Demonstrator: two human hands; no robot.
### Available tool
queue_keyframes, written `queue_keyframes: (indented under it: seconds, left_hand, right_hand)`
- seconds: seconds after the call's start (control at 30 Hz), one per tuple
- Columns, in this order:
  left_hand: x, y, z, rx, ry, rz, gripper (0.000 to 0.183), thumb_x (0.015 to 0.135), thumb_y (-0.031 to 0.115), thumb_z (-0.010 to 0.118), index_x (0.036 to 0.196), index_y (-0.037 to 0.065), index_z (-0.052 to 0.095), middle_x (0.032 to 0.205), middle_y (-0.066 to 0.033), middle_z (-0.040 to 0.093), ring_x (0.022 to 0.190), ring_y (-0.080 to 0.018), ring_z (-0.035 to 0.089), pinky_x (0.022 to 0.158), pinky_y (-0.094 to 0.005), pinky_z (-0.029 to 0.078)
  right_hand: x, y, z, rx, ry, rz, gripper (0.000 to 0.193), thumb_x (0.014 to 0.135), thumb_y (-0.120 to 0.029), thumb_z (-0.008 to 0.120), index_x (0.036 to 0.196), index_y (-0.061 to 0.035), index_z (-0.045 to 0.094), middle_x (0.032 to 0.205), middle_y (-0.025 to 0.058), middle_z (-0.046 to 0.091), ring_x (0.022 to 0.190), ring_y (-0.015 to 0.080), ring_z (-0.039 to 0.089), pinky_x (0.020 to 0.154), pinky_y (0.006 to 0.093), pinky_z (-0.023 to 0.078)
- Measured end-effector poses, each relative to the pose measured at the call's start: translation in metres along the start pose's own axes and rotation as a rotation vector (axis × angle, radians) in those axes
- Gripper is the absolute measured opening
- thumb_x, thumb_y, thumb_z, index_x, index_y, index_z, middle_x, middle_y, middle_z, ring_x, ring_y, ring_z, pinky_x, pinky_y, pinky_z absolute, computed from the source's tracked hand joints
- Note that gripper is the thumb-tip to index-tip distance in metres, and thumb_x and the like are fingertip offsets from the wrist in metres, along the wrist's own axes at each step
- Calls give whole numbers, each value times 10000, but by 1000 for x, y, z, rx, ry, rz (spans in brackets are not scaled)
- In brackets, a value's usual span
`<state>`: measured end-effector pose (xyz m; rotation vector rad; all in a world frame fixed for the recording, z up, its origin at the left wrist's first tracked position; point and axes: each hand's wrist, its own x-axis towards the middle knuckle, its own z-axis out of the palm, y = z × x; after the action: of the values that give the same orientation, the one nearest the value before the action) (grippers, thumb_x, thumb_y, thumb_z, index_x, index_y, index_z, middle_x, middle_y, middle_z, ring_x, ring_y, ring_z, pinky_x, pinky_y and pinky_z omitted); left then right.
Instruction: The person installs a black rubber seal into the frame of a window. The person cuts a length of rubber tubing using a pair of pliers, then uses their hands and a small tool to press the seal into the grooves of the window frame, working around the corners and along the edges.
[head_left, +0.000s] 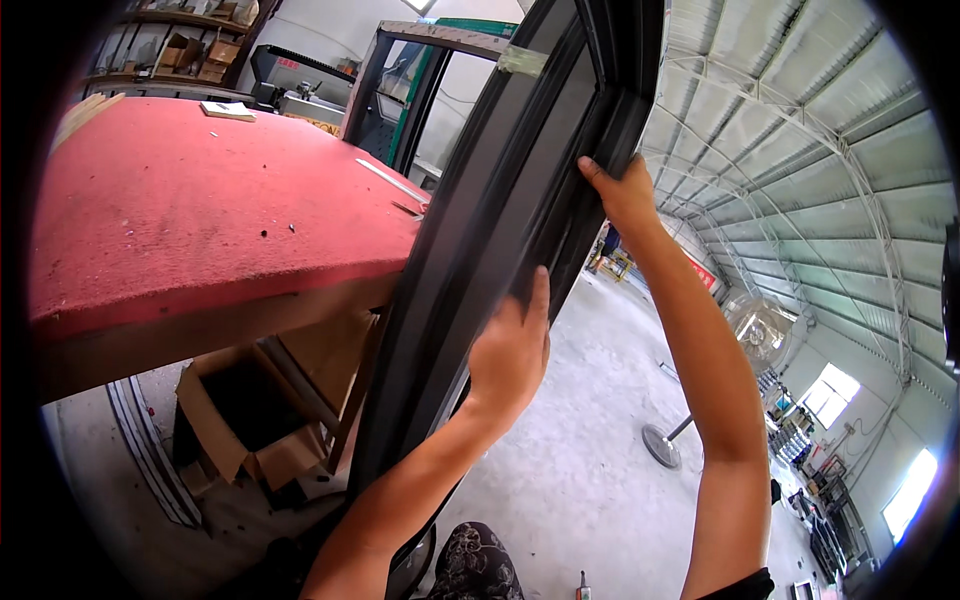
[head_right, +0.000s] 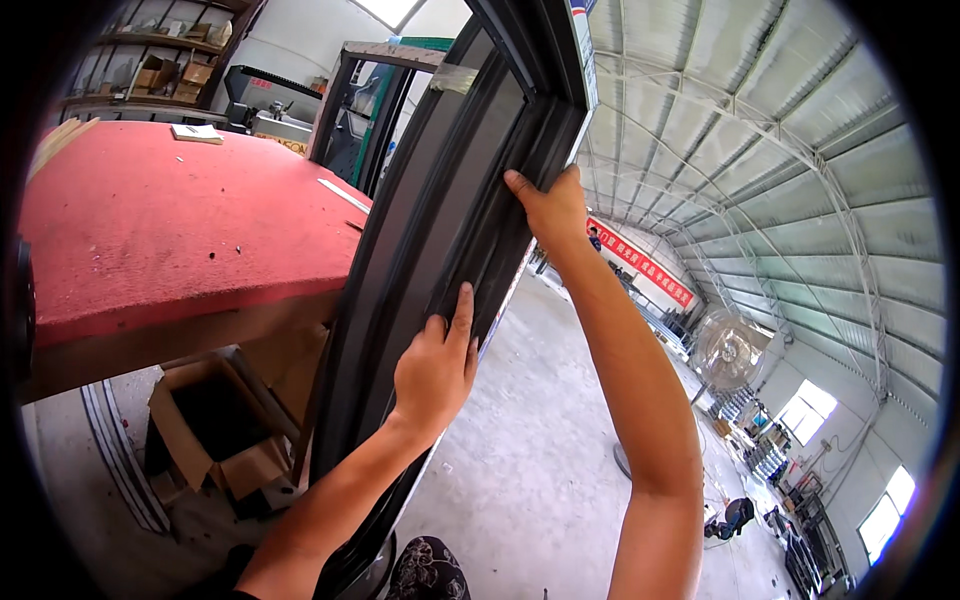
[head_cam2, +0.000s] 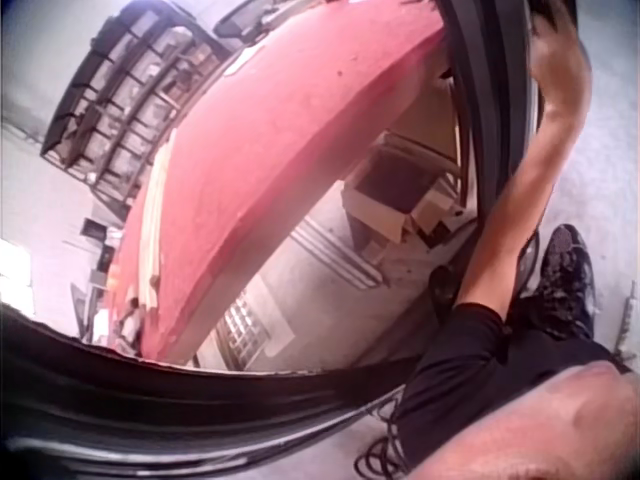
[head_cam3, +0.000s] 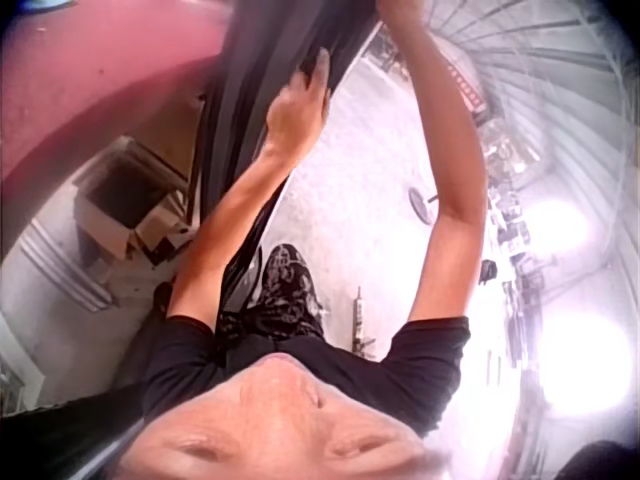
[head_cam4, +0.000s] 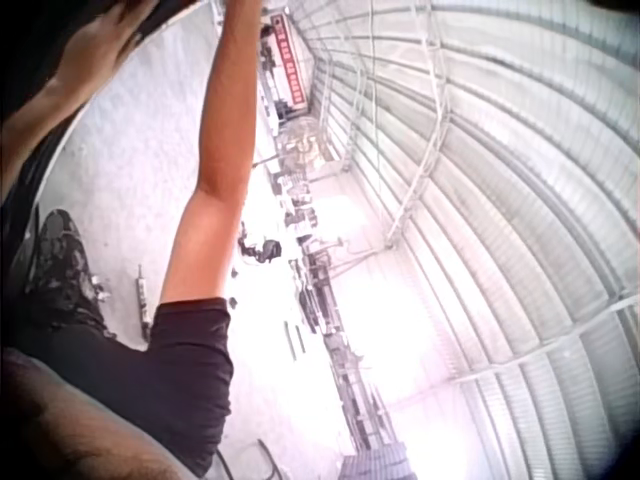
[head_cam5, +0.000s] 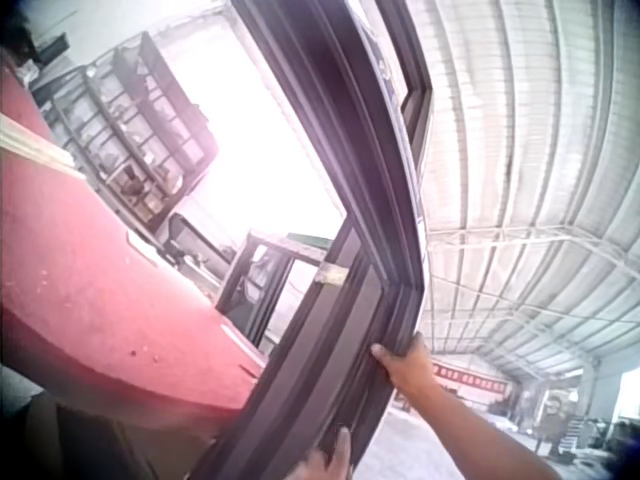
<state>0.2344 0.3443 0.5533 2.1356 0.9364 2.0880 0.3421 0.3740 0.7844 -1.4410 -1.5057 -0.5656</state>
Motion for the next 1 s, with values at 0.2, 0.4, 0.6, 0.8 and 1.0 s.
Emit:
queue_keyframes:
  seconds: [0.2,0.4,0.6,0.8,1.0]
  left_hand:
    - [-7,-3,5,40,115,26,726,838,108,635,1502,113,343,813,-117,478,678,-288,544,570,-381,505]
    - [-6,-6,24,153,126,-1,752,795,34,634,1493,121,368,790,-110,480,673,-267,548,517,-358,496]
    - [-6,2,3,148,185,52,766,782,-4,630,1491,129,374,778,-108,487,674,-259,557,498,-348,496]
    - [-6,-7,21,177,159,-2,740,786,26,638,1477,129,394,795,-106,494,686,-271,563,515,-356,506]
    - [-2,-3,16,162,80,-37,755,770,66,665,1473,119,394,831,-102,515,726,-279,576,535,-362,517]
  right_hand:
    - [-6,-3,2,199,-59,-42,720,789,-422,798,1155,97,459,1072,252,639,995,320,649,858,375,514]
    - [-3,9,4,-7,17,-84,761,773,-492,788,1124,101,466,1053,293,636,1002,379,649,860,402,512]
    - [-5,-1,1,-19,15,-41,772,764,-510,787,1121,97,471,1051,304,636,1006,392,650,863,411,511]
    - [-7,1,5,21,29,-52,777,755,-516,791,1122,94,479,1061,294,638,1004,392,650,864,408,513]
    - [-10,12,3,118,-41,-3,622,836,-404,753,1144,73,499,1050,256,653,1000,341,647,867,380,500]
